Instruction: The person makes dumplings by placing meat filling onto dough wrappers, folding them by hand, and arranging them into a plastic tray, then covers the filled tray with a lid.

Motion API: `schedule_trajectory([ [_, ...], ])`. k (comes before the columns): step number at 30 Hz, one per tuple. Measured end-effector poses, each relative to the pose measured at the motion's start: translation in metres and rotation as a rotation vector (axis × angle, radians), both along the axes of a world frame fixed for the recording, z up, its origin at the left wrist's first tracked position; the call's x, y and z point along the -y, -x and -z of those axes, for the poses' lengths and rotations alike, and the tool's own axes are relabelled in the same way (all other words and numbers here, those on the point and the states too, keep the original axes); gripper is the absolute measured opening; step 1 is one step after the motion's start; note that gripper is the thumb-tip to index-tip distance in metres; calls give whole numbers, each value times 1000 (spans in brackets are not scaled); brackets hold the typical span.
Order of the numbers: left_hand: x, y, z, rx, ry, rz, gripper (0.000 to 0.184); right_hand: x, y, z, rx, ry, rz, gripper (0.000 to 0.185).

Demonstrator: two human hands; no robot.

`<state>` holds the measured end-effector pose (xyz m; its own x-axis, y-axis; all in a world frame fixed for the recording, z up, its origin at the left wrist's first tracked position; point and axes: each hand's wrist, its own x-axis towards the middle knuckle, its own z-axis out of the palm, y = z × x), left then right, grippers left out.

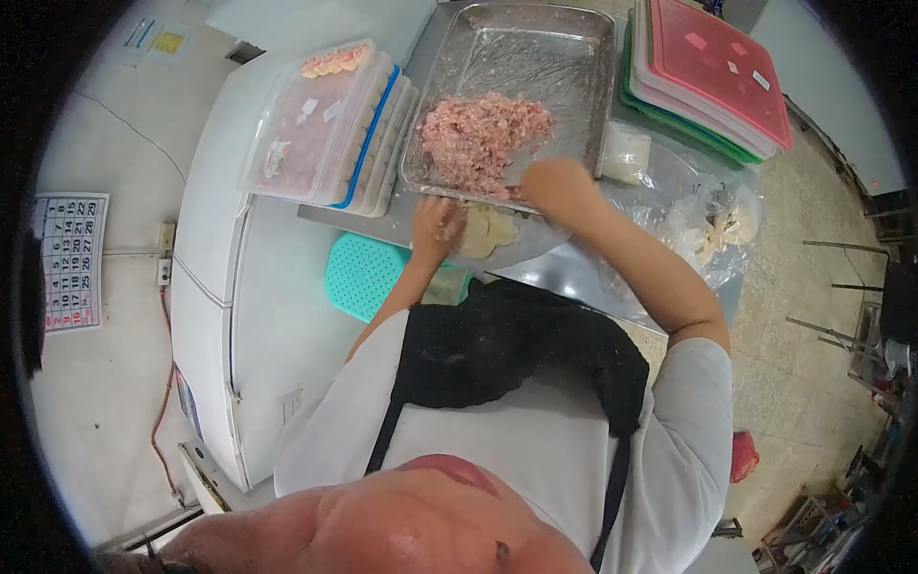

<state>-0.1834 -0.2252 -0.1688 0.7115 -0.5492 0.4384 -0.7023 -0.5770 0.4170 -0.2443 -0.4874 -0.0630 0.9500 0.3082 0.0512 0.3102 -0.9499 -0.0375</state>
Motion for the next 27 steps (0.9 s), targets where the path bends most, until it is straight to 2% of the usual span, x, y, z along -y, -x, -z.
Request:
schedule_trajectory([
  [2, -3, 10, -14, -29, 15, -7, 19, 24, -15, -16, -60, 14, 73, 14],
  [5, -4, 20, -22, 0, 149, -8, 18, 50, -48, 22, 114, 47, 96, 16],
  [8, 2, 28, -55, -71, 184, 40, 19, 9, -29, 45, 195, -4, 32, 17],
  [9, 2, 28, -60, -82, 176, 37, 18, -10, -20, 34, 49, 37, 39, 17],
  [11, -1, 25, -66, -112, 159, 33, 17, -10, -15, 17, -6, 27, -10, 18],
  [12, -3, 24, -71, -293, 273, 12, 17, -9, -13, 10, -37, 20, -33, 19],
  [14, -5, 19, -83, -658, 503, -38, 17, 9, -29, 7, -31, 71, 78, 19],
  [17, -5, 6, -90, -1215, 1101, 7, 25, 14, -44, 15, 118, 85, 80, 17],
  [18, -5, 1, -90, -1388, 1315, 20, 26, -1, -40, 26, 76, 63, 58, 17],
  [20, -16, -12, -59, -1242, 1091, 34, 28, -39, -24, 41, -7, 15, 21, 18],
  [21, -21, -17, -48, -1168, 981, 43, 29, -42, -22, 31, -18, 74, -6, 19],
  [24, -30, -21, -68, -1321, 874, 103, 27, -27, -24, -24, -134, 113, 176, 23],
  [25, -32, -23, -66, -1285, 825, 134, 26, -26, -22, -36, -176, 107, 266, 21],
  [27, -36, -27, -60, -1213, 729, 192, 23, -32, -19, -24, -184, 162, 226, 19],
])
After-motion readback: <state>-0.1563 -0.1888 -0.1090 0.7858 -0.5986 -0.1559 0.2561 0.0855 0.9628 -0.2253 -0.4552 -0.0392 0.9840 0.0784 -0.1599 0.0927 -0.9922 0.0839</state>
